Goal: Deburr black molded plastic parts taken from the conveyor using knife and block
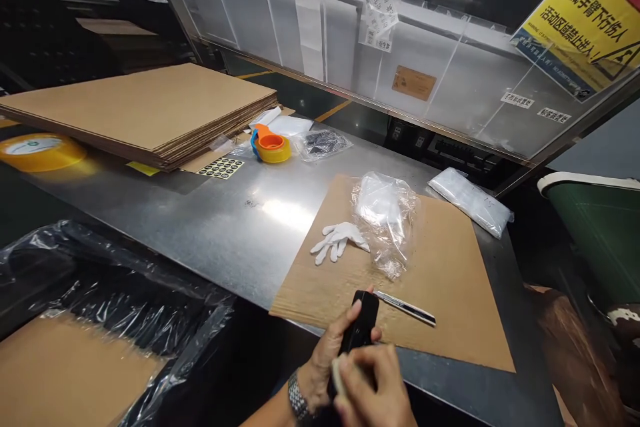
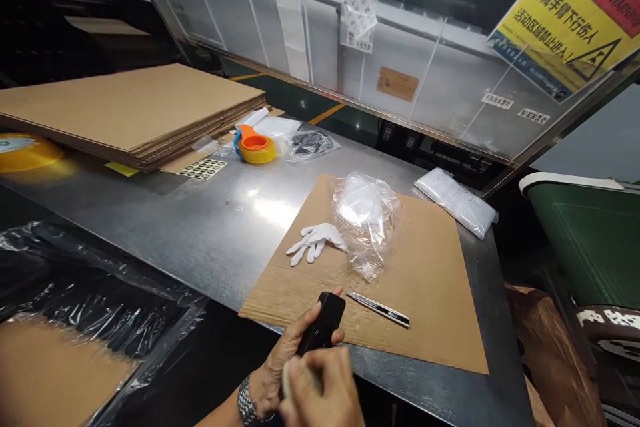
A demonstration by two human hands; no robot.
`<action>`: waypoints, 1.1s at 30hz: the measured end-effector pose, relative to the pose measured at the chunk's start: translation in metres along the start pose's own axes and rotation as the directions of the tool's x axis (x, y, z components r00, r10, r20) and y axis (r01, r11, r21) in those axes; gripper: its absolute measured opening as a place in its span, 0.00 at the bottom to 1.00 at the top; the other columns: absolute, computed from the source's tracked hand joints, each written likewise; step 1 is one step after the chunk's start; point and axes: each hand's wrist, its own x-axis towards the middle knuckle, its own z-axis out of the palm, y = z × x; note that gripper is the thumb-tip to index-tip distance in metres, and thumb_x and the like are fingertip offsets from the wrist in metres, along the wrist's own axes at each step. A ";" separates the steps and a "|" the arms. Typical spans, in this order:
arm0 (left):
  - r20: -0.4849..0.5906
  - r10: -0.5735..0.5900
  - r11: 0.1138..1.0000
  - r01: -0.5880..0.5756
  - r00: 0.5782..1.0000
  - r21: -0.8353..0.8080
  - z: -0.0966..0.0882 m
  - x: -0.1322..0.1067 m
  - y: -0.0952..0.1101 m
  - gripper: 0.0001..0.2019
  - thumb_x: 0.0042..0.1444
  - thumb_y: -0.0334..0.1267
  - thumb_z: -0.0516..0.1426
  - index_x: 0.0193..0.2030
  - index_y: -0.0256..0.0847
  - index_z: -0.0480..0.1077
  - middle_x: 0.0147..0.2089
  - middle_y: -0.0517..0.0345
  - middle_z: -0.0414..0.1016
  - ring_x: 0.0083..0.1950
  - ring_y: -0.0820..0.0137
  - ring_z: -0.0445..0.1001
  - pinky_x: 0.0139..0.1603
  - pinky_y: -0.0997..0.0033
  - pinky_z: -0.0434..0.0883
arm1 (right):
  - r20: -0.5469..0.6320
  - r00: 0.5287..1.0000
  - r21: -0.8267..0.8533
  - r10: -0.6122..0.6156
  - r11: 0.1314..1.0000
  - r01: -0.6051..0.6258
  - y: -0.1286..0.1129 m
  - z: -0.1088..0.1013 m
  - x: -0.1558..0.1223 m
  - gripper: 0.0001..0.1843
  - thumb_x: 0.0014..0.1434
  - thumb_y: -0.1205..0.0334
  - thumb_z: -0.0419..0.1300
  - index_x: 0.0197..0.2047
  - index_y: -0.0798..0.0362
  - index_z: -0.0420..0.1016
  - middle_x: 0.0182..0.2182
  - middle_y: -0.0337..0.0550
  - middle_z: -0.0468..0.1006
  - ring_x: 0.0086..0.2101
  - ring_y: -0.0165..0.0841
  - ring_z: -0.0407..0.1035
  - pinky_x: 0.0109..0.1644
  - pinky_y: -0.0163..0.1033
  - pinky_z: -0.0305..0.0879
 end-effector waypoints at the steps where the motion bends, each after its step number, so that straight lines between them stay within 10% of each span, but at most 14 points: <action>1: 0.024 -0.030 0.998 0.031 0.999 -0.050 0.001 0.000 0.000 0.25 0.53 0.49 0.56 0.56 0.44 0.63 0.26 0.60 0.71 0.23 0.75 0.70 0.27 0.76 0.65 | -0.021 1.000 0.009 -0.019 1.000 0.019 0.004 -0.003 0.002 0.20 0.59 0.66 0.54 0.55 0.45 0.64 0.38 0.47 0.69 0.36 0.37 0.67 0.38 0.43 0.69; 7: 0.106 0.075 0.962 -0.044 0.992 -0.271 -0.005 0.009 0.005 0.15 0.54 0.46 0.56 0.47 0.45 0.68 0.29 0.60 0.70 0.40 0.66 0.74 0.40 0.66 0.69 | -0.078 0.996 0.092 -0.042 0.995 0.049 0.015 -0.011 0.002 0.27 0.57 0.71 0.51 0.60 0.47 0.60 0.39 0.49 0.67 0.35 0.36 0.66 0.37 0.45 0.67; 13: -0.081 0.002 0.928 -0.032 0.997 -0.370 -0.004 0.020 0.005 0.13 0.54 0.46 0.56 0.30 0.38 0.66 0.25 0.63 0.67 0.31 0.70 0.73 0.38 0.65 0.69 | -0.089 0.987 -0.038 -0.130 0.991 0.127 0.002 0.003 0.001 0.25 0.56 0.68 0.55 0.57 0.45 0.63 0.36 0.47 0.71 0.35 0.37 0.68 0.37 0.44 0.70; 19: -0.030 -0.118 0.861 0.087 0.993 -0.502 0.008 0.010 0.014 0.18 0.56 0.52 0.51 0.27 0.37 0.63 0.24 0.62 0.68 0.27 0.72 0.72 0.41 0.60 0.70 | -0.226 0.916 -0.248 -0.331 0.929 0.274 0.027 -0.001 -0.005 0.21 0.54 0.67 0.59 0.52 0.47 0.69 0.37 0.45 0.70 0.37 0.36 0.68 0.38 0.41 0.70; 26: -0.134 0.133 0.991 -0.132 0.982 0.012 0.017 -0.003 0.017 0.10 0.56 0.42 0.54 0.37 0.37 0.68 0.28 0.58 0.71 0.28 0.67 0.73 0.38 0.55 0.72 | -0.314 0.938 -0.377 0.144 0.888 -0.262 0.139 -0.045 -0.003 0.20 0.61 0.55 0.53 0.53 0.55 0.69 0.41 0.52 0.69 0.42 0.40 0.63 0.45 0.48 0.64; 33: -0.027 0.487 0.746 -0.399 0.873 0.532 0.010 -0.021 0.008 0.19 0.49 0.33 0.61 0.49 0.41 0.68 0.43 0.53 0.75 0.46 0.64 0.72 0.50 0.67 0.65 | -0.282 0.908 -0.383 0.311 0.831 -0.404 0.212 -0.066 0.013 0.32 0.58 0.39 0.44 0.40 0.58 0.76 0.34 0.56 0.72 0.38 0.45 0.64 0.43 0.55 0.61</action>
